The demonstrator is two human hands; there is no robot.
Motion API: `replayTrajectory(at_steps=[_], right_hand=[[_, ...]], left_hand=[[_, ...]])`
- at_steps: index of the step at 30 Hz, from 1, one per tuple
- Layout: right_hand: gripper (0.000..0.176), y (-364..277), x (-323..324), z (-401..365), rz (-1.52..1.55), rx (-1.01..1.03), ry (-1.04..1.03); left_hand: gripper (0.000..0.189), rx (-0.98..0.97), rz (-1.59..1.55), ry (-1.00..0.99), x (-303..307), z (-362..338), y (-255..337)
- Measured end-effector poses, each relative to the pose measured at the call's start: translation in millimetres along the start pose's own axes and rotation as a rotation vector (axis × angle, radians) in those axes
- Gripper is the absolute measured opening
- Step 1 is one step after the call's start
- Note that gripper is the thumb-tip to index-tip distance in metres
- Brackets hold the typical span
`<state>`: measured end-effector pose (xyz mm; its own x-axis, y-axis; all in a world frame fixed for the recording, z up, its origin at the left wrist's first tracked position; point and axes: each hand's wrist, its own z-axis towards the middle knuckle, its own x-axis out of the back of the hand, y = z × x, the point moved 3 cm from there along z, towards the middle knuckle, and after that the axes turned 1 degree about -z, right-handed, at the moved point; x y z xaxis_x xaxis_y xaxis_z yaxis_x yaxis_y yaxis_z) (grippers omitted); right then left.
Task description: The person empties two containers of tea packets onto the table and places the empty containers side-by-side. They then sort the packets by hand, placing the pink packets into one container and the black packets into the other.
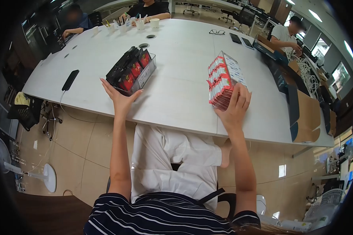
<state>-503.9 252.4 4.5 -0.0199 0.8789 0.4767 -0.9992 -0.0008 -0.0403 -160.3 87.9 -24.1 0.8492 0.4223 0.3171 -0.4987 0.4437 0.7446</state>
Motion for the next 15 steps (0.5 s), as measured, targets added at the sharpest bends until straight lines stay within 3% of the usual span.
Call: replayTrajectory(at_steps=[8,11,14,15], right_hand=[[0.098,-11.3,-8.1,3.1,-0.141,0.142,-0.218],[0.101,-10.6,-11.2,4.6,-0.237,0.254,-0.151],[0.097,-6.8,-6.8,8.9,-0.315,0.290,-0.213],[0.087,-5.1,-5.9,9.0,-0.312,0.285,-0.205]], left_hand=[[0.144,0.071,-0.036,-0.020,0.3,-2.2,4.5],[0.144,0.070,-0.055,-0.012,-0.1,-4.4,4.2],[0.143,0.068,-0.064,-0.019,-0.3,-3.2,1.1],[0.143,0.070,-0.078,-0.025,0.1,-3.1,1.5]])
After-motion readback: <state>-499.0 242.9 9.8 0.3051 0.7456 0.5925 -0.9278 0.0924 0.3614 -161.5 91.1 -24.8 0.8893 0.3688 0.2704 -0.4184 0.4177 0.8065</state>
